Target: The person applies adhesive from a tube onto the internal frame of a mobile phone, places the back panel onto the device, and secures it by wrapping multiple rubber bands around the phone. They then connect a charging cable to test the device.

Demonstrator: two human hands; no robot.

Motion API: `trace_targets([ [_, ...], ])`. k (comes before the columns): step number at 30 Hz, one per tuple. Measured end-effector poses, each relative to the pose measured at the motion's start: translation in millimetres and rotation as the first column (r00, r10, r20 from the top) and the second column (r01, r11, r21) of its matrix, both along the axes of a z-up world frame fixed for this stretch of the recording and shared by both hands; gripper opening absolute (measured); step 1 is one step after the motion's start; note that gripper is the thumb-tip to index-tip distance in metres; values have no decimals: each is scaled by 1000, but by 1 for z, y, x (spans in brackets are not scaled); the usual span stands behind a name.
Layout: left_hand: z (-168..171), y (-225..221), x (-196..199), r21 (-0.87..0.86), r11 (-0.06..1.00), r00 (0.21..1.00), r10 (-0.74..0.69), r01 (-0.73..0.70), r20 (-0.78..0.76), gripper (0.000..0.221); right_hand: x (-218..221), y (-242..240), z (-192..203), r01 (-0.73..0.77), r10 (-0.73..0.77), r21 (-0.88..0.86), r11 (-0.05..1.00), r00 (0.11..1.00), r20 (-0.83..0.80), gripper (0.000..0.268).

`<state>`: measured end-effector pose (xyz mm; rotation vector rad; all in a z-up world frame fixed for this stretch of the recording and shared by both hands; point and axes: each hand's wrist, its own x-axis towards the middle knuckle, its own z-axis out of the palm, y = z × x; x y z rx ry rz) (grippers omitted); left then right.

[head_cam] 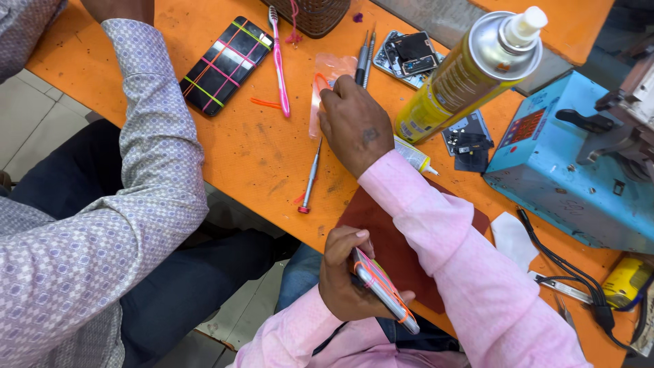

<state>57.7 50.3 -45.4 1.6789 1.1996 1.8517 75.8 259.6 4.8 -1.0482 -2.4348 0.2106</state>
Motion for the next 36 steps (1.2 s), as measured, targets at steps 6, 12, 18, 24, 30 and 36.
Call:
trace_targets([
  [6,-9,-4,2,18,1000,999,-22,23,-28,109,-11,14,-21,99,-101,30,995,992,79,12],
  [12,-13,-5,5,-69,996,998,-52,55,33,115,-11,7,-1,-6,7,46,999,999,-38,3],
  [18,3,-9,-2,-251,959,961,-60,130,269,103,61,-59,47,-215,111,-312,926,941,-319,10],
  [24,39,-5,-5,-394,811,798,-140,432,586,105,161,-112,55,-164,-321,-833,528,870,-375,11],
  [30,58,-7,12,-441,629,675,-186,640,714,103,217,-147,28,-108,-419,-853,511,835,-356,13],
  [36,62,-6,26,-399,511,568,-229,761,790,91,223,-166,31,-63,-363,-791,609,864,-349,15],
])
